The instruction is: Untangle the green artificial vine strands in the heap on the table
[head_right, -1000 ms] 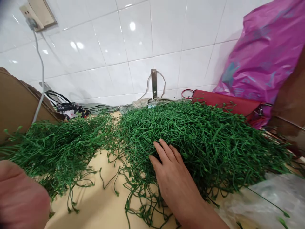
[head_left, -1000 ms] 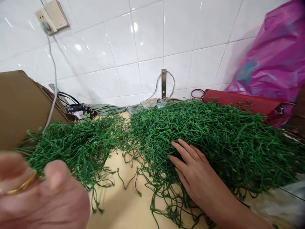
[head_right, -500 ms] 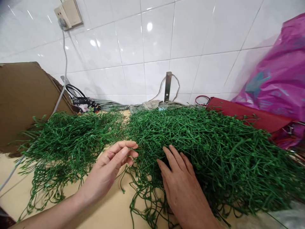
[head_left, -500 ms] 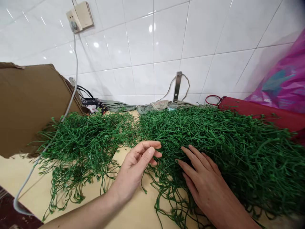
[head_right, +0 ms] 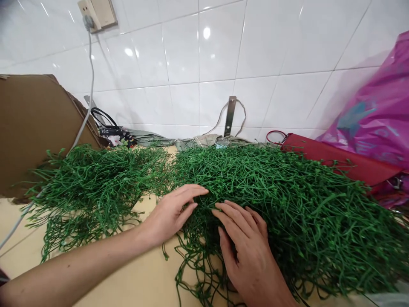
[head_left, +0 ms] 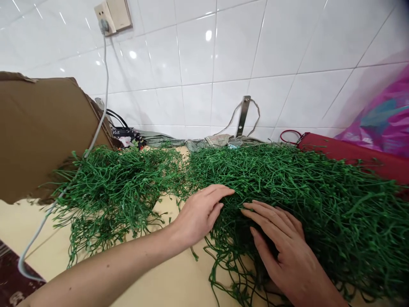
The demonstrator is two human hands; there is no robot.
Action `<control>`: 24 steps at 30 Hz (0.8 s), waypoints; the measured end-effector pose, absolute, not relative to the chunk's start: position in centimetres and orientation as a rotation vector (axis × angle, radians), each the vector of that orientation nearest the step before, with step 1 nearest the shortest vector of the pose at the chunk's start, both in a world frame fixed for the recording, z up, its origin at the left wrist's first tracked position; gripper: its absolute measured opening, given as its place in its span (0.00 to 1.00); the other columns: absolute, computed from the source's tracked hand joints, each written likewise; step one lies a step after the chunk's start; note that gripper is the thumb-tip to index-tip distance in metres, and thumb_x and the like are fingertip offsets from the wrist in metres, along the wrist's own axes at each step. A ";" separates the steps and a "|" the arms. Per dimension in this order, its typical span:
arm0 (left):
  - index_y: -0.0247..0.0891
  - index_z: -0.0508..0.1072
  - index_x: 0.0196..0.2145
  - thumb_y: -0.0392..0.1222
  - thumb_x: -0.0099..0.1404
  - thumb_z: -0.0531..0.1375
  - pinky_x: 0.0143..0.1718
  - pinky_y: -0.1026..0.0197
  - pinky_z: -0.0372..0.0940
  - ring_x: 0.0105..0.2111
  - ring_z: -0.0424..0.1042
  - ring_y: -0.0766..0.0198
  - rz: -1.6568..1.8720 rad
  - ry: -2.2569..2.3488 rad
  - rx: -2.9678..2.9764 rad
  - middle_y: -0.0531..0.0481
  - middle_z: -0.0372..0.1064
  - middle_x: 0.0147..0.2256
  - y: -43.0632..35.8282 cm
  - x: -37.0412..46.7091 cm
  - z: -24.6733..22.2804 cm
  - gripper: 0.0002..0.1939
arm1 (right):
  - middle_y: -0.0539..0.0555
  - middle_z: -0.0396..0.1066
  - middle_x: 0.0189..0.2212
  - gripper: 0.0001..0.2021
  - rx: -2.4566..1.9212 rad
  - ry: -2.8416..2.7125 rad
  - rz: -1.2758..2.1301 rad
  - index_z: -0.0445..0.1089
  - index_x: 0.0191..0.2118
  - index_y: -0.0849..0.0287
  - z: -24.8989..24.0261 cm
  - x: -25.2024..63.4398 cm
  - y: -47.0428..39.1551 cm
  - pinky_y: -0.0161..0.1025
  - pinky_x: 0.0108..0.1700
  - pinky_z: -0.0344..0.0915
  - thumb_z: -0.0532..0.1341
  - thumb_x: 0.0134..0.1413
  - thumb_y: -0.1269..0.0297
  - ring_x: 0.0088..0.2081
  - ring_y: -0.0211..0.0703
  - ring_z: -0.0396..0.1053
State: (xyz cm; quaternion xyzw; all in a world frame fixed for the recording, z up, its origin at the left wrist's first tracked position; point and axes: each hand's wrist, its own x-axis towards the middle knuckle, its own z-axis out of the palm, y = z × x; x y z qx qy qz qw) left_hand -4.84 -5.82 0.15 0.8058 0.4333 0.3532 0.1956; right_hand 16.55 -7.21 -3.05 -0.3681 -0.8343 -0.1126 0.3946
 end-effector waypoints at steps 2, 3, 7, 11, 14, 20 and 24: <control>0.38 0.75 0.50 0.32 0.72 0.52 0.51 0.52 0.66 0.47 0.72 0.55 0.901 1.277 2.386 0.43 0.76 0.48 -5.1 -4.9 -0.4 0.15 | 0.53 0.77 0.49 0.14 -0.963 -2.086 -0.284 0.68 0.52 0.54 -3.2 16.7 -7.1 0.47 0.56 0.60 0.53 0.66 0.70 0.52 0.46 0.72; 0.37 0.76 0.46 0.33 0.72 0.53 0.49 0.52 0.67 0.45 0.73 0.54 0.878 1.320 2.416 0.43 0.77 0.44 -4.9 -5.0 -0.5 0.13 | 0.54 0.77 0.49 0.13 -0.984 -2.075 -0.283 0.68 0.52 0.54 -3.3 16.9 -6.9 0.46 0.55 0.61 0.53 0.66 0.70 0.51 0.46 0.72; 0.36 0.77 0.41 0.36 0.73 0.55 0.43 0.58 0.67 0.39 0.74 0.59 1.106 1.394 2.308 0.45 0.76 0.38 -4.8 -5.6 0.0 0.10 | 0.53 0.77 0.47 0.12 -1.011 -2.077 -0.280 0.69 0.49 0.53 -3.8 17.2 -6.4 0.45 0.54 0.62 0.53 0.66 0.70 0.50 0.45 0.73; 0.37 0.75 0.42 0.36 0.72 0.56 0.41 0.61 0.67 0.39 0.73 0.62 1.457 1.355 2.168 0.47 0.75 0.38 -5.3 -6.2 1.2 0.08 | 0.52 0.78 0.46 0.11 -0.966 -2.114 -0.337 0.68 0.47 0.52 -3.8 17.0 -6.1 0.47 0.53 0.60 0.51 0.65 0.71 0.50 0.46 0.74; 0.37 0.74 0.45 0.36 0.72 0.56 0.41 0.62 0.68 0.39 0.72 0.63 1.408 1.339 2.176 0.46 0.74 0.42 -5.6 -6.3 1.3 0.08 | 0.51 0.79 0.47 0.11 -0.951 -2.153 -0.384 0.67 0.47 0.52 -3.6 16.7 -6.3 0.47 0.54 0.58 0.51 0.64 0.71 0.51 0.47 0.75; 0.36 0.74 0.47 0.35 0.71 0.56 0.46 0.59 0.69 0.44 0.72 0.60 1.136 1.300 2.196 0.43 0.73 0.45 -6.1 -5.7 1.0 0.09 | 0.50 0.81 0.41 0.10 -0.893 -2.184 -0.434 0.66 0.47 0.53 -3.3 17.5 -6.3 0.46 0.54 0.58 0.52 0.65 0.70 0.47 0.47 0.77; 0.35 0.74 0.48 0.36 0.69 0.59 0.53 0.56 0.68 0.50 0.72 0.57 0.872 1.168 2.252 0.41 0.73 0.48 -6.7 -5.3 2.9 0.11 | 0.48 0.82 0.38 0.12 -0.772 -2.285 -0.510 0.69 0.47 0.52 -4.0 18.6 -5.1 0.45 0.48 0.60 0.55 0.60 0.69 0.42 0.47 0.79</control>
